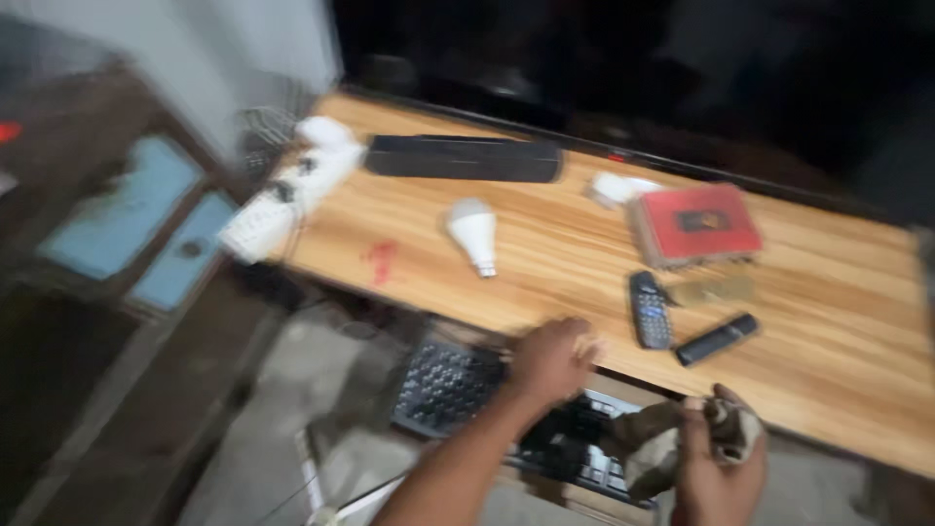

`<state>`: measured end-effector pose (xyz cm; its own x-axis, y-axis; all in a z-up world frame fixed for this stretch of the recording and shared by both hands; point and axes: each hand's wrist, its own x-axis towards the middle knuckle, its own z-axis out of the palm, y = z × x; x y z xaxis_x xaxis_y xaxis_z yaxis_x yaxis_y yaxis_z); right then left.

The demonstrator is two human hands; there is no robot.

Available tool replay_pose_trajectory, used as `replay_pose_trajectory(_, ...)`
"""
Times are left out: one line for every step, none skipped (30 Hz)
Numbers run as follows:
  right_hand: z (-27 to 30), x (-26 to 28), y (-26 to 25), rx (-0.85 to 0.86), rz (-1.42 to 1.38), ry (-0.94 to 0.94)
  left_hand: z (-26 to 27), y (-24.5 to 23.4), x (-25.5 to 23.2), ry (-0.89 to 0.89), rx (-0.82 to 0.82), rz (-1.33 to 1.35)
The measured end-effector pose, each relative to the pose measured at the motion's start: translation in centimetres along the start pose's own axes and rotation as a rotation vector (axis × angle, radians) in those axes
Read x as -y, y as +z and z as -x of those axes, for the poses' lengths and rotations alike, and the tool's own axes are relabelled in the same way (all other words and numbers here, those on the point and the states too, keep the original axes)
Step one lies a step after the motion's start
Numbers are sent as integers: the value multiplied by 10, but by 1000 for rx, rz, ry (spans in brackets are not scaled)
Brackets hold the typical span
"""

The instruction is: The person cleans a remote control with a cloth, uses a multimeter to test electronic components on a circuit board, and then cleans the motor and housing of a disassembled floor fan using a cloth.

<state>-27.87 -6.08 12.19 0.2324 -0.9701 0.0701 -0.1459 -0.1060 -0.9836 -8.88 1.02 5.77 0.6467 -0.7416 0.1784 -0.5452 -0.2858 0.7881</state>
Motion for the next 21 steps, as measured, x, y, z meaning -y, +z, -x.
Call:
replay_pose_trajectory(-2, 1, 7, 42, -2, 10, 16, -4, -14, 22, -96, 84)
replay_pose_trajectory(-3, 1, 11, 82, 2, 20, 31, -8, -28, -131, -24, 272)
replay_pose_trajectory(-5, 0, 17, 122, 6, 28, 43, -13, -36, -130, -64, 330)
replay_pose_trajectory(-9, -6, 22, 182, -28, 12, 53, -15, -42, -115, -105, 390)
replay_pose_trajectory(-10, -16, 25, 241, -63, -4, 62, -17, -42, -245, -64, 539)
replay_pose_trajectory(-11, -24, 24, 291, -94, -28, 70, -19, -45, -360, -21, 701)
replay_pose_trajectory(-15, -35, 24, 377, -87, -57, 79, -19, -46, -467, 22, 868)
replay_pose_trajectory(-20, -49, 23, 453, -77, -87, 89, -19, -45, -388, -44, 781)
replay_pose_trajectory(-25, -65, 24, 528, -68, -120, 96, -22, -39, -311, -108, 690)
replay_pose_trajectory(-30, -82, 25, 598, -106, -151, 101, -24, -36, -235, -163, 599)
replay_pose_trajectory(-36, -97, 27, 666, -141, -175, 107, -29, -33, -243, -178, 580)
replay_pose_trajectory(-36, -111, 32, 741, -164, -201, 118, -39, -31, -247, -188, 565)
replay_pose_trajectory(-36, -122, 41, 766, -124, -156, 129, -52, -31, -251, -199, 550)
replay_pose_trajectory(-35, -130, 47, 791, -69, -110, 139, -64, -35, -341, -207, 536)
replay_pose_trajectory(-33, -136, 53, 811, -14, -59, 149, -76, -39, -431, -214, 524)
replay_pose_trajectory(-30, -139, 62, 823, 23, -7, 157, -88, -42, -518, -220, 511)
replay_pose_trajectory(-24, -141, 70, 831, 63, 51, 166, -98, -45, -500, -284, 478)
replay_pose_trajectory(-17, -139, 78, 836, 97, 100, 176, -104, -47, -483, -346, 445)
replay_pose_trajectory(-11, -137, 87, 847, 116, 130, 184, -106, -46, -466, -408, 411)
replay_pose_trajectory(-4, -132, 89, 853, 140, 161, 191, -104, -43, -439, -463, 450)
replay_pose_trajectory(3, -132, 93, 854, 163, 199, 197, -101, -37, -410, -518, 489)
